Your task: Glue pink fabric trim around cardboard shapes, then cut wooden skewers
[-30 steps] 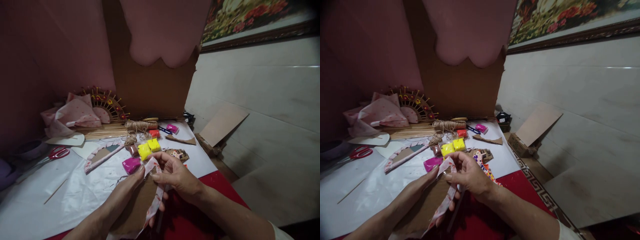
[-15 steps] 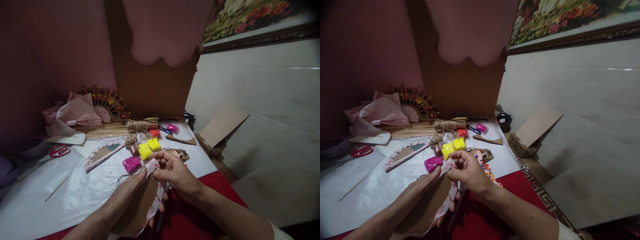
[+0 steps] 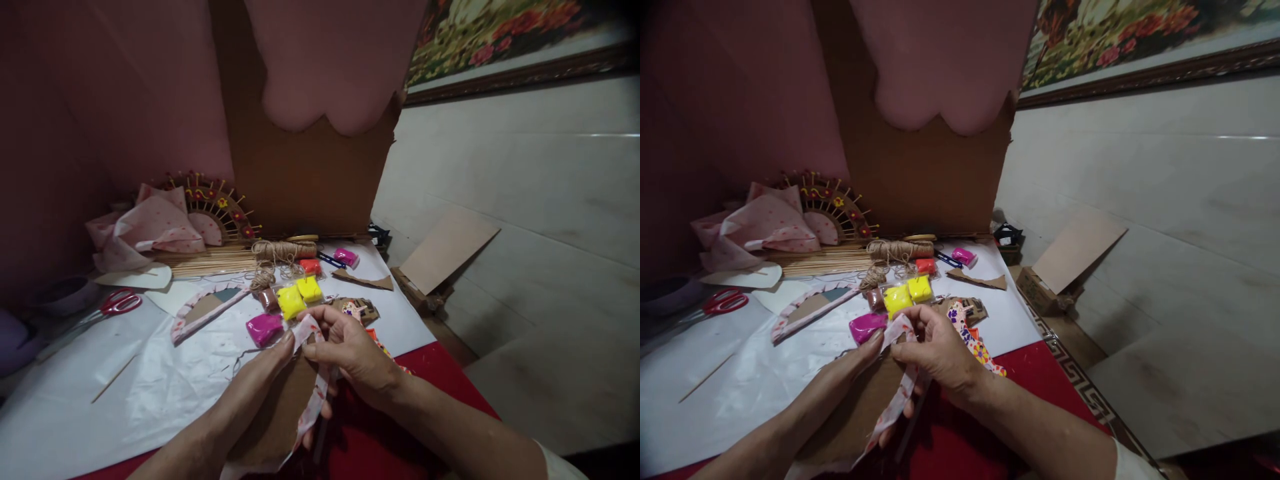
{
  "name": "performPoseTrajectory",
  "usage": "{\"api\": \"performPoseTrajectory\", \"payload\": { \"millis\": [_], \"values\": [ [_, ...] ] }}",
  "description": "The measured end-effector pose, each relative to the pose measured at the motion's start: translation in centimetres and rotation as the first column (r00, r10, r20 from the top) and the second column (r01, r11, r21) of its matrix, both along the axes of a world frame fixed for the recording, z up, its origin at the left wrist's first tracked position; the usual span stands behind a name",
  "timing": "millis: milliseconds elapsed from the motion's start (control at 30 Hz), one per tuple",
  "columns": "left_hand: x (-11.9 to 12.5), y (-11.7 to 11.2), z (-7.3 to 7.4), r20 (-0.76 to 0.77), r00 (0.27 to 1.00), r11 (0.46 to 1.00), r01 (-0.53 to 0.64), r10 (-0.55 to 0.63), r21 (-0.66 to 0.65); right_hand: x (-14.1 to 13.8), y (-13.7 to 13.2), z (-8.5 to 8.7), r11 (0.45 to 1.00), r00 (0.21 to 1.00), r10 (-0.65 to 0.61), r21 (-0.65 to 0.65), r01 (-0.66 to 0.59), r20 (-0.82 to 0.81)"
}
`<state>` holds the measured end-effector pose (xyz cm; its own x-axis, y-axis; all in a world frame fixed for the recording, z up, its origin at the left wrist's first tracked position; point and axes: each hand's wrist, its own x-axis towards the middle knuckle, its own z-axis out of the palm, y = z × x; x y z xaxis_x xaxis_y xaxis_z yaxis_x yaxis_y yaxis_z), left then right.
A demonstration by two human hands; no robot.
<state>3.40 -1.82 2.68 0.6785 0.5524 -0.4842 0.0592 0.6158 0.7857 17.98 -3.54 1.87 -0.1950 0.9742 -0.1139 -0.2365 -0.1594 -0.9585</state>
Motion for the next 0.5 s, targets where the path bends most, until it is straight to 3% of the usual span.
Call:
{"api": "performPoseTrajectory", "payload": {
  "millis": [300, 500],
  "values": [
    [-0.04, -0.32, -0.16, -0.066, 0.997, 0.999, -0.035, 0.036, 0.013, -0.21, 0.0, 0.15, 0.999, 0.999, -0.03, 0.02, 0.03, -0.03],
    [0.01, -0.02, -1.07, -0.045, 0.998, 0.999, -0.035, 0.036, 0.032, -0.37, -0.14, 0.18, 1.0, 1.0, 0.009, -0.023, -0.009, 0.013]
  ]
}}
